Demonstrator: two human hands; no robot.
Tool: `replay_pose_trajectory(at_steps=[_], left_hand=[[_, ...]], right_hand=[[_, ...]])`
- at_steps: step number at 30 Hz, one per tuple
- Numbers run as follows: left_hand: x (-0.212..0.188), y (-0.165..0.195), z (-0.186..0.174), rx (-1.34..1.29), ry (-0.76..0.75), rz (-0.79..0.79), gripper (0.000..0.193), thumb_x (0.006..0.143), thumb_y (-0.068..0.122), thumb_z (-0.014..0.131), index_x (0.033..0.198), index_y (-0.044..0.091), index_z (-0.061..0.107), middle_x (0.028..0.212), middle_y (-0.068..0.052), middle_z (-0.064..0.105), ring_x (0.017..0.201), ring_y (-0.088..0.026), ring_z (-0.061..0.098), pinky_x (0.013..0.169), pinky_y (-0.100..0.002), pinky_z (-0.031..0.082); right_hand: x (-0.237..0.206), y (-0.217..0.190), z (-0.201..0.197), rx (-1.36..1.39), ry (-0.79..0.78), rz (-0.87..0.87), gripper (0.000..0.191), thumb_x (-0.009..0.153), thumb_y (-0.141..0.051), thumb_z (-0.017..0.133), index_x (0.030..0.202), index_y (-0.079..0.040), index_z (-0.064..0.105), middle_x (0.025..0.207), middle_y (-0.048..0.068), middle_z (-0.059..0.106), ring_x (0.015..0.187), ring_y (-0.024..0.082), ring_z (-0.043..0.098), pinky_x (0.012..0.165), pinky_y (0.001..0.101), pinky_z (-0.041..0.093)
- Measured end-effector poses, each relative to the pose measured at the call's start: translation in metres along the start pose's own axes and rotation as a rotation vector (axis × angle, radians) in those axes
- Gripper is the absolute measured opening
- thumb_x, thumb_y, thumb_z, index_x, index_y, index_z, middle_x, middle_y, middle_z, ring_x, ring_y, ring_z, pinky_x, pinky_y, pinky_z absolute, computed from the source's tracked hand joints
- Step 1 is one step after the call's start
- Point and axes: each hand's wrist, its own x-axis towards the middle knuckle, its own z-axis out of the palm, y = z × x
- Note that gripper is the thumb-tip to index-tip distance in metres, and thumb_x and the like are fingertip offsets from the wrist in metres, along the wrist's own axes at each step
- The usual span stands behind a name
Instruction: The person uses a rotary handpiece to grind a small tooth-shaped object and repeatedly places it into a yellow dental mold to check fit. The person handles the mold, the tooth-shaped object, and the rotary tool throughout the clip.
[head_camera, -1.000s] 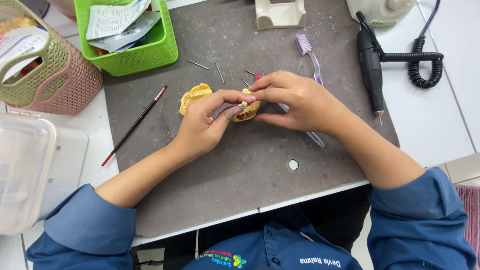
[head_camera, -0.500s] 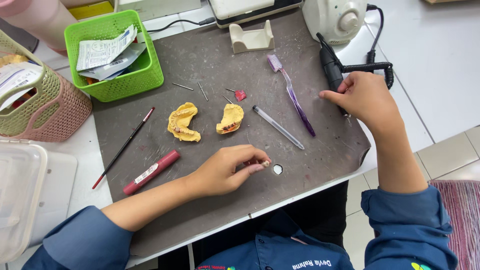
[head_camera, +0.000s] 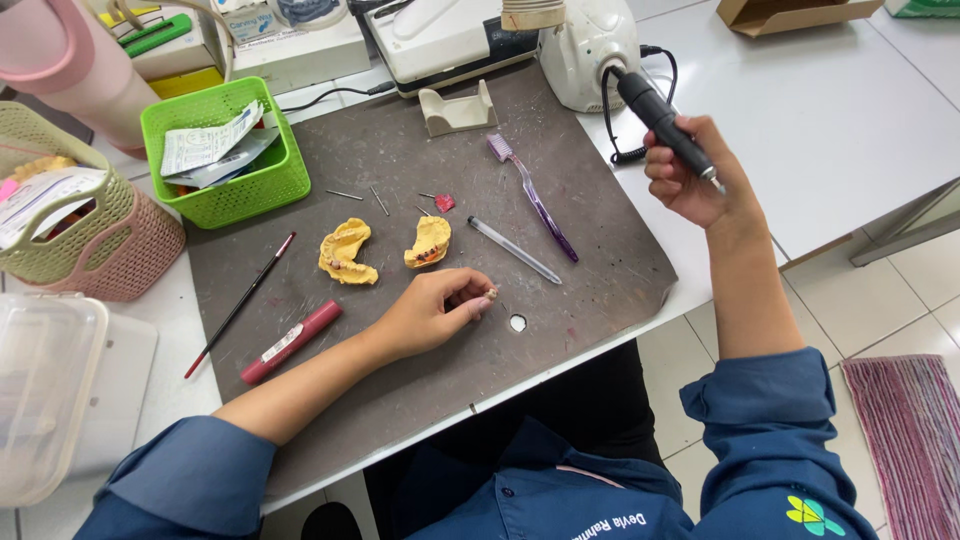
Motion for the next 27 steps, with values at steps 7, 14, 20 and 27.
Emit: replay_pose_trajectory(at_steps=[7,14,20,27], left_hand=[[-0.003,0.013,-0.021,0.095,0.004,0.064,0.020,0.095,0.011,0.067,0.113,0.002,0.069,0.099,-0.005,0.074,0.089,-0.010,0.069,0.079,-0.027,0.056],[-0.080,0.059,-0.005,0.329,0.325,-0.127,0.019,0.091,0.013,0.069,0.108,0.005,0.070,0.093,-0.007,0.074,0.067,-0.016,0.062,0.065,-0.030,0.051],[-0.113,0.041,0.027,0.492,0.746,-0.084,0.016,0.090,0.009,0.073,0.106,0.007,0.072,0.091,-0.007,0.072,0.061,-0.018,0.060,0.060,-0.031,0.049],[-0.103,0.010,0.030,0.946,0.996,0.401,0.023,0.090,0.000,0.074,0.112,0.003,0.067,0.101,-0.006,0.072,0.071,-0.020,0.063,0.067,-0.034,0.050]], right_hand=[[0.056,-0.012,0.011,0.228,-0.159,-0.150,0.009,0.104,-0.004,0.067,0.105,-0.004,0.058,0.097,0.006,0.070,0.092,0.017,0.074,0.081,0.0273,0.062],[0.109,-0.027,0.026,-0.146,0.008,-0.359,0.035,0.094,-0.019,0.076,0.119,0.000,0.062,0.134,0.014,0.060,0.134,0.029,0.058,0.119,0.0554,0.048],[0.137,-0.010,0.046,-0.202,0.220,-0.240,0.047,0.093,-0.028,0.083,0.130,-0.007,0.061,0.126,0.008,0.050,0.123,0.027,0.049,0.111,0.0618,0.047],[0.150,-0.014,0.072,-0.311,0.497,-0.100,0.033,0.091,-0.027,0.082,0.117,-0.012,0.068,0.111,0.003,0.062,0.105,0.026,0.060,0.090,0.0501,0.059]])
